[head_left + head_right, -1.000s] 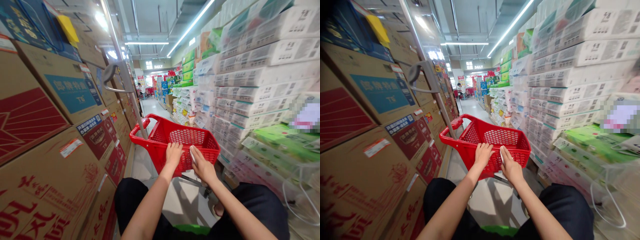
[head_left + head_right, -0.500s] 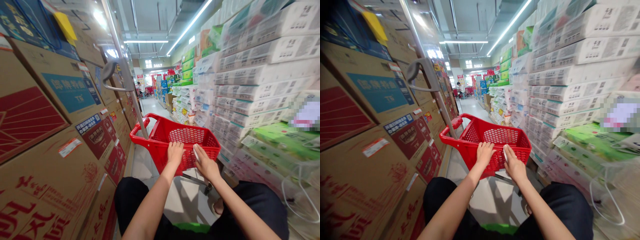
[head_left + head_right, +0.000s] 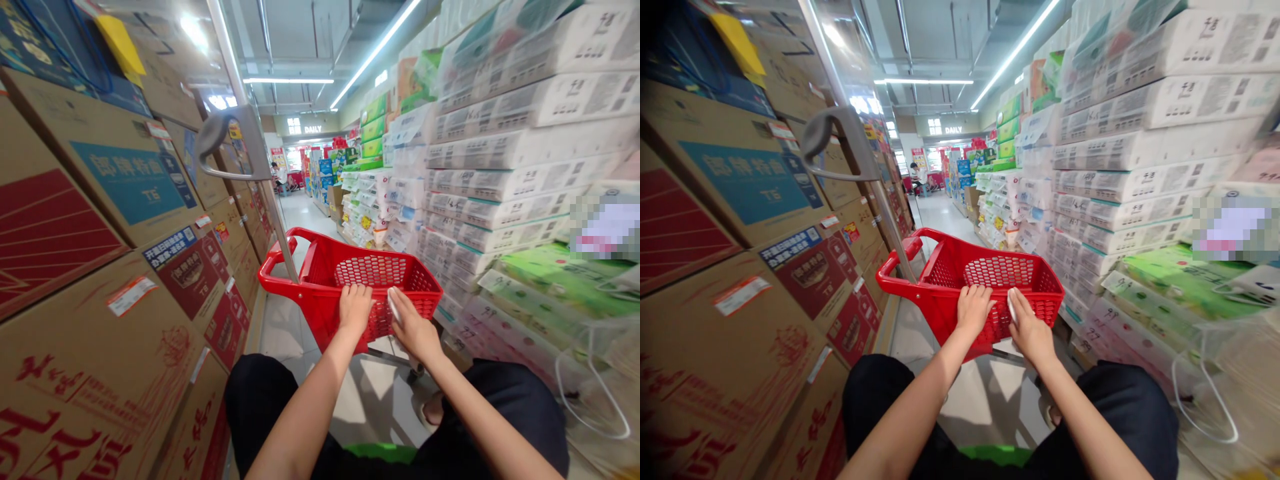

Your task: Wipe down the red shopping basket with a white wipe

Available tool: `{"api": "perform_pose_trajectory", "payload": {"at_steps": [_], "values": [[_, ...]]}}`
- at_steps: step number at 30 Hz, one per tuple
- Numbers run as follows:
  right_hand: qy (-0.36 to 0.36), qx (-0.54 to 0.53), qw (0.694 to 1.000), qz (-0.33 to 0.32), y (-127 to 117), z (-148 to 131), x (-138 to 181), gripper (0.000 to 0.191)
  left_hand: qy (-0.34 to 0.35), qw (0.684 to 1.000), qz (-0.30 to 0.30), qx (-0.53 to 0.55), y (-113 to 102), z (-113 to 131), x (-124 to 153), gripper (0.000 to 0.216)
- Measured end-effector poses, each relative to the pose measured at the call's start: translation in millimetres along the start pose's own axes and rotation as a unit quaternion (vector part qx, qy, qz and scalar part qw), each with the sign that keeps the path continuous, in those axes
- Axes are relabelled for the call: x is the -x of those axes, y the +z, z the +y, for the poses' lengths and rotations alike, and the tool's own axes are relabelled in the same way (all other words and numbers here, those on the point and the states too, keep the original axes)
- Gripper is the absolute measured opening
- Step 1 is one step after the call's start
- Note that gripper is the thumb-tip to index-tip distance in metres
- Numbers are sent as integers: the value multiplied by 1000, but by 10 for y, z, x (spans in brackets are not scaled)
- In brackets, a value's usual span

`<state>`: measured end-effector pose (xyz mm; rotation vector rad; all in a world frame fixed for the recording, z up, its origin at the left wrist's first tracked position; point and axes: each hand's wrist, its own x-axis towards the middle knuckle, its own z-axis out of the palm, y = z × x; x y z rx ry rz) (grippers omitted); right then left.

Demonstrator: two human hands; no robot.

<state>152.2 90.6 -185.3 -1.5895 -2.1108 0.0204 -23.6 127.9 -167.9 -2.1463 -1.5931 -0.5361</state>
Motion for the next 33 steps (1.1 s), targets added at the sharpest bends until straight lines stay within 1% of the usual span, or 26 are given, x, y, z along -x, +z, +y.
{"api": "perform_pose_trajectory", "payload": {"at_steps": [2,4,5,7,9,11,12,14,17,19,22,24,26,28,31,33], "values": [[-36,-12,999,-8,22,-199,-10,86,-2,1000,9,-3,2,27,3,18],[-59,-14,998,-17,18,-271,-8,89,-5,1000,16,-8,-2,31,16,20],[-63,-11,998,-18,8,-246,-4,89,-5,1000,18,-10,-8,26,26,21],[-59,-4,998,-13,-17,-105,8,89,0,1000,16,-11,-21,12,46,27],[-40,3,999,0,-32,61,20,88,3,1000,14,-12,-30,5,59,39],[-14,13,1000,10,-25,128,28,86,-1,1000,13,-12,-26,13,61,45],[-6,17,1000,12,-13,105,30,87,-5,1000,13,-12,-20,23,57,45],[-11,16,1000,11,21,-41,32,88,-12,1000,15,-13,0,44,49,42],[-53,-1,999,-2,56,-313,30,88,-15,999,21,-25,23,55,50,36],[-71,-3,997,-12,48,-365,35,88,-13,999,26,-32,22,42,64,37],[-67,1,998,-7,5,-189,57,90,-4,999,28,-28,-6,17,86,42],[-47,2,999,7,-23,-29,74,89,-1,999,24,-22,-23,15,86,51],[-20,1,1000,18,-33,30,85,88,-4,1000,19,-17,-24,32,74,56],[-12,-6,1000,16,-18,-55,83,87,-9,1000,17,-17,-7,57,58,53],[-42,-16,999,-4,22,-309,57,88,-14,999,16,-29,34,77,49,43],[-61,-11,998,-15,28,-397,37,88,-13,999,17,-39,52,65,57,45]]}}
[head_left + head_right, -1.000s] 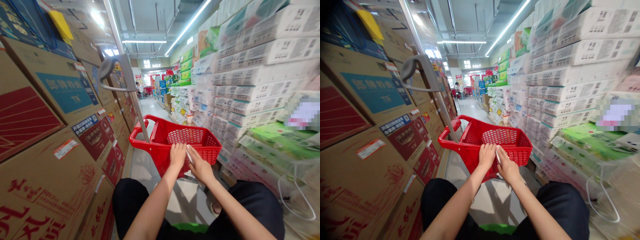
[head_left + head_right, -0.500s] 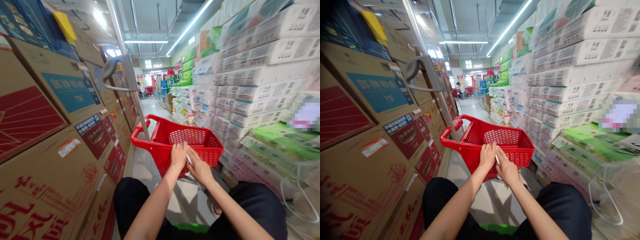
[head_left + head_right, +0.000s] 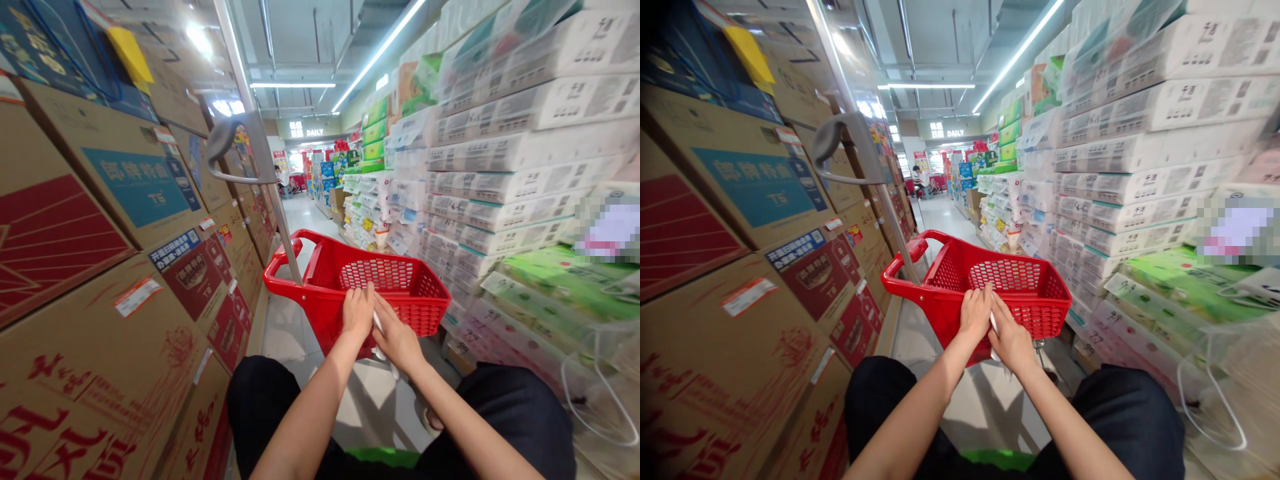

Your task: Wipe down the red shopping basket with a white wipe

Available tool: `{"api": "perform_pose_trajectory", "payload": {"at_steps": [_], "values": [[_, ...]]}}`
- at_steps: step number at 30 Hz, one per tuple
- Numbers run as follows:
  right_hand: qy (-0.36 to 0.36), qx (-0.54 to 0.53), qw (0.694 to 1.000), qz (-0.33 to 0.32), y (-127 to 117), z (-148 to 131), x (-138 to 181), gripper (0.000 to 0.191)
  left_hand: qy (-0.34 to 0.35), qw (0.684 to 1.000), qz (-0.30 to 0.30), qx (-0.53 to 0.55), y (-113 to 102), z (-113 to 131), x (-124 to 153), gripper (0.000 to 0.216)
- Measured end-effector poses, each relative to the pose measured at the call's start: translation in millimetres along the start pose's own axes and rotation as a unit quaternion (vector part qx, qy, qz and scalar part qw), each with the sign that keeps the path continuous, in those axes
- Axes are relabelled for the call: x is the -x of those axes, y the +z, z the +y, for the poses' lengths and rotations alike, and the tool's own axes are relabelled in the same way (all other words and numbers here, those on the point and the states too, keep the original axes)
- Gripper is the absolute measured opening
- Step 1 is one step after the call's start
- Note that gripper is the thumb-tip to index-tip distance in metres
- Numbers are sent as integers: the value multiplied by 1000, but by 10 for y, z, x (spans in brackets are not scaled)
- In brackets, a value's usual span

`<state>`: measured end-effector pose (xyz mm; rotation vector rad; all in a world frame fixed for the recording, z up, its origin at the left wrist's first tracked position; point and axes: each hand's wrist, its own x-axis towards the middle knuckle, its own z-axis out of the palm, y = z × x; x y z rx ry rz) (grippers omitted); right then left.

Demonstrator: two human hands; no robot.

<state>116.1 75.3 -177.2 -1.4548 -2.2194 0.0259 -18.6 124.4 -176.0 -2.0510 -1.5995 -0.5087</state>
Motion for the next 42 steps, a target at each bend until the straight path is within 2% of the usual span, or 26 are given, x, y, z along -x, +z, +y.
{"api": "perform_pose_trajectory", "payload": {"at_steps": [3,7,12,15,17,21,24,26,28,30,33,35,37,40,42], "values": [[-3,9,1000,-6,-33,107,-2,89,12,1000,2,5,0,-39,12,50],[33,8,999,8,-76,300,19,88,16,1000,8,19,-15,-64,2,63],[16,1,1000,-3,-28,22,-36,87,1,1000,22,8,15,-56,-13,46],[-8,9,1000,-16,-12,-72,-63,87,3,999,29,13,9,-93,-2,46],[-15,10,1000,-13,-26,22,-48,88,16,999,29,30,-37,-156,13,48],[17,10,1000,8,-82,407,38,89,53,997,47,36,-206,-372,55,50],[42,12,999,16,-102,556,72,86,17,999,42,20,-306,-535,83,37],[52,12,998,15,-81,491,46,85,-7,999,27,19,-328,-592,87,34],[45,12,999,9,-36,307,-16,86,-21,999,20,19,-325,-602,77,42],[17,8,1000,1,11,69,-94,88,-28,999,22,17,-314,-586,61,53],[-29,-8,1000,-1,40,-175,-185,89,-33,999,27,12,-305,-567,45,54],[-44,-11,999,-3,16,-161,-203,88,-35,999,30,8,-301,-573,47,55],[-40,-2,999,-10,-32,-16,-183,88,-33,999,34,4,-292,-586,53,59],[2,20,1000,-19,-101,228,-132,86,-23,999,33,0,-269,-587,53,66],[29,26,999,-23,-121,258,-118,83,-21,999,31,-4,-255,-559,40,69]]}}
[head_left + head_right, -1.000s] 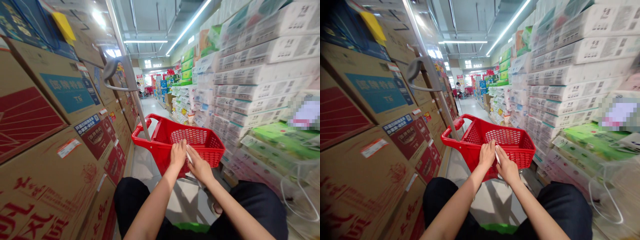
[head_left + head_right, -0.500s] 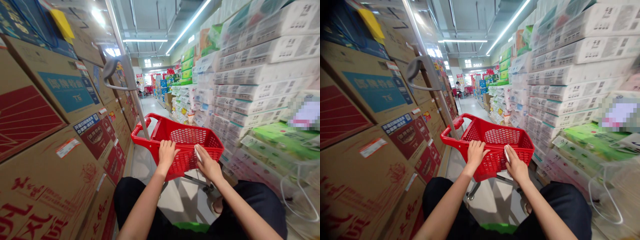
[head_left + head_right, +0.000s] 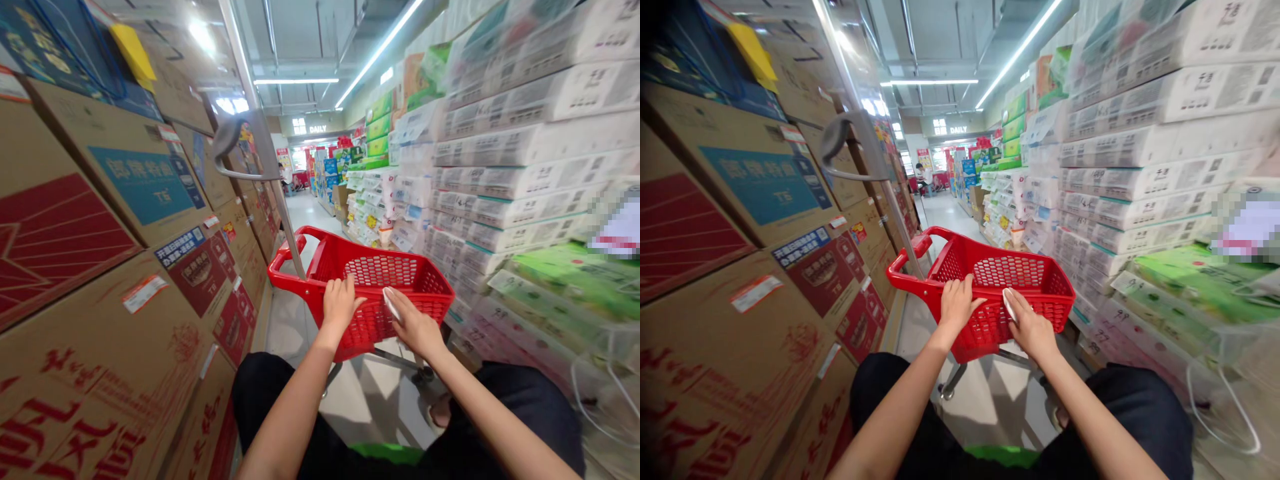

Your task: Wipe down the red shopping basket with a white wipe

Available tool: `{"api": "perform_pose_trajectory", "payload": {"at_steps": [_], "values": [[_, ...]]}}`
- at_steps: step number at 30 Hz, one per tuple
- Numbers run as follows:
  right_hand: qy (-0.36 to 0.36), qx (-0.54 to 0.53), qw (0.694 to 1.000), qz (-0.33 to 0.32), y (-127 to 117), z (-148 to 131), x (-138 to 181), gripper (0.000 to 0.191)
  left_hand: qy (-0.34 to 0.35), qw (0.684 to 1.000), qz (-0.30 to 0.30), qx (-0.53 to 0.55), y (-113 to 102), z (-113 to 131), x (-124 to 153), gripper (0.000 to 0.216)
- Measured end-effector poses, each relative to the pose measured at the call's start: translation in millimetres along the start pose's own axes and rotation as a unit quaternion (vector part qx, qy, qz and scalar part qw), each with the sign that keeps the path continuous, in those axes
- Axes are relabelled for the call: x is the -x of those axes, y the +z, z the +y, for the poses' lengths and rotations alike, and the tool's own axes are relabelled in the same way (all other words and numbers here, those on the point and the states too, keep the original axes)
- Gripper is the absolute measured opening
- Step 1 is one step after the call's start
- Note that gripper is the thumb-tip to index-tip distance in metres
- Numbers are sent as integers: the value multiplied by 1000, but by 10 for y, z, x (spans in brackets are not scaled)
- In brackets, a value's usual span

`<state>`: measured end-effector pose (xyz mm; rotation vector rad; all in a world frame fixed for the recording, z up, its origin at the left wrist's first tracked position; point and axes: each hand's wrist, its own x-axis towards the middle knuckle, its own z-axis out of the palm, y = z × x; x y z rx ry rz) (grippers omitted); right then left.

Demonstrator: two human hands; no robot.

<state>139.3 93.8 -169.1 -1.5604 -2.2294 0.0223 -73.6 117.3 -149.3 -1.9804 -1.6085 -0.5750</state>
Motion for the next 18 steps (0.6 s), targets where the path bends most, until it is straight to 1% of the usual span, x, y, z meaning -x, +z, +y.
{"api": "perform_pose_trajectory", "payload": {"at_steps": [2,5,7,8,10,12,14,16,18], "values": [[3,-7,1000,-3,-3,-104,-8,82,-3,1000,0,-4,9,53,-17,70],[-37,-26,999,2,-4,-328,-43,82,-4,1000,-5,-6,6,144,-42,68],[-59,-27,998,4,-11,-369,-59,83,-2,1000,-11,-5,-10,179,-54,65],[-59,-22,998,2,-16,-337,-61,83,-1,1000,-13,-4,-26,181,-59,64],[-44,-8,999,-1,-24,-188,-53,83,12,1000,-21,4,-74,145,-66,58],[-21,6,1000,3,-26,6,-36,81,46,998,-27,23,-144,61,-69,46],[-6,15,1000,6,-21,155,-20,79,77,996,-19,33,-219,-47,-64,32],[4,17,1000,6,-11,205,-15,78,71,997,-4,20,-277,-141,-52,24],[14,10,1000,5,0,143,-28,78,43,999,-3,3,-306,-194,-38,23]]}}
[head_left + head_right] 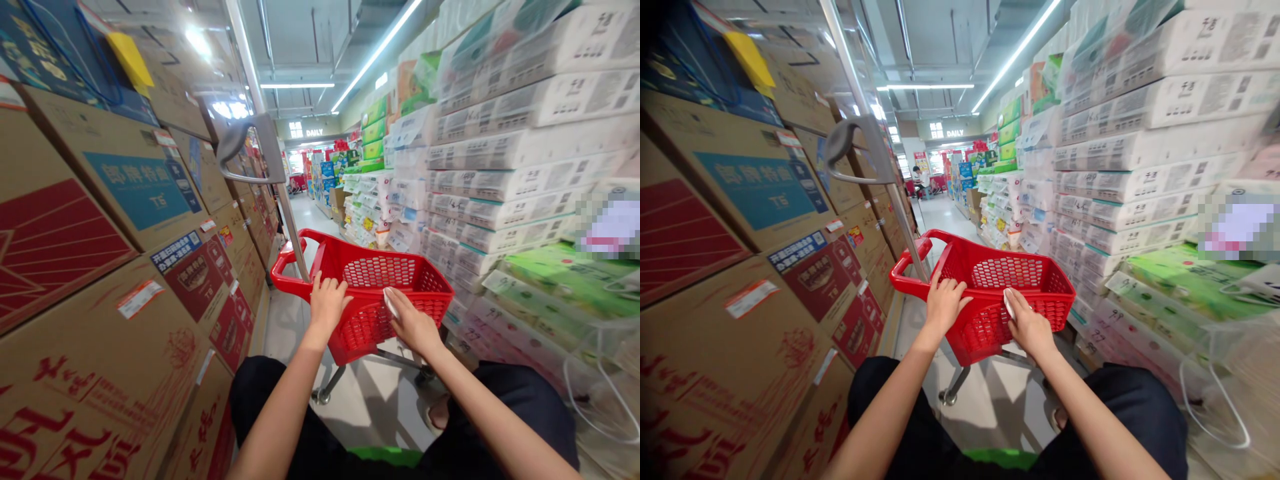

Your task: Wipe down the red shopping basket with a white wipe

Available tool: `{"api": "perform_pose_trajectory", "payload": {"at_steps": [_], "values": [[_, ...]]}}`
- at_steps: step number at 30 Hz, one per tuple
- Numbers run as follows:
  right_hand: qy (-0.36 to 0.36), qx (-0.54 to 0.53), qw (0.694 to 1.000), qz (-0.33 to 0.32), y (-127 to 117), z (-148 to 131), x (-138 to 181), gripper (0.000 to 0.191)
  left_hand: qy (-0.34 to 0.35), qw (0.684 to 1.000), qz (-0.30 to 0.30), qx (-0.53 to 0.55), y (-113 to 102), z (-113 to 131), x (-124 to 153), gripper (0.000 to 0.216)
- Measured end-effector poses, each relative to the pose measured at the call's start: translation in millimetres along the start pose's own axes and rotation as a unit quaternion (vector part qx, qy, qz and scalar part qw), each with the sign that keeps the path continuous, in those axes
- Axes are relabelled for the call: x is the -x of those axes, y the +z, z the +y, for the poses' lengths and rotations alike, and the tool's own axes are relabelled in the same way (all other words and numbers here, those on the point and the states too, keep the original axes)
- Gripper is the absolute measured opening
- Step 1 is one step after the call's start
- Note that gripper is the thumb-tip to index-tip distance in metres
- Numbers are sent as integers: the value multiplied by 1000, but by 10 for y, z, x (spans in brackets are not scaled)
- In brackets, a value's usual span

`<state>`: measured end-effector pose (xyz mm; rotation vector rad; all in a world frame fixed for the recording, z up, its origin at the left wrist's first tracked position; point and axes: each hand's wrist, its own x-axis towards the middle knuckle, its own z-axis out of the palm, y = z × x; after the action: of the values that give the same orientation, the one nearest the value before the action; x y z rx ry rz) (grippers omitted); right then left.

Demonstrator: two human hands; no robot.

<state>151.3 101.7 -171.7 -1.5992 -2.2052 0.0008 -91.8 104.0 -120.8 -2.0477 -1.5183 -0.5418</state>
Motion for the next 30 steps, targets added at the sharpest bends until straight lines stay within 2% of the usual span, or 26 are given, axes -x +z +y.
{"api": "perform_pose_trajectory", "payload": {"at_steps": [3,5,9,12,15,17,22,24,30], "values": [[-8,-28,1000,2,13,-274,-55,78,-31,999,-9,-9,7,-2,5,32],[-40,-46,998,6,17,-524,-109,79,-41,999,-7,-10,29,19,-9,40],[-101,-61,993,11,-6,-880,-182,78,-68,998,-10,-5,72,43,-39,32],[-109,-53,993,5,-38,-812,-168,80,-71,997,-5,1,86,38,-38,35],[-77,-50,996,1,-54,-617,-139,79,-64,998,7,4,94,41,-31,50],[-52,-56,997,2,-56,-586,-148,77,-62,998,13,4,110,55,-36,52],[-89,-97,991,4,-78,-889,-258,76,-67,997,23,-6,186,107,-70,33],[-99,-99,990,1,-94,-934,-276,78,-70,997,26,-10,197,115,-77,32],[-44,-55,997,-2,-105,-611,-211,78,-49,999,4,14,131,115,-76,48]]}}
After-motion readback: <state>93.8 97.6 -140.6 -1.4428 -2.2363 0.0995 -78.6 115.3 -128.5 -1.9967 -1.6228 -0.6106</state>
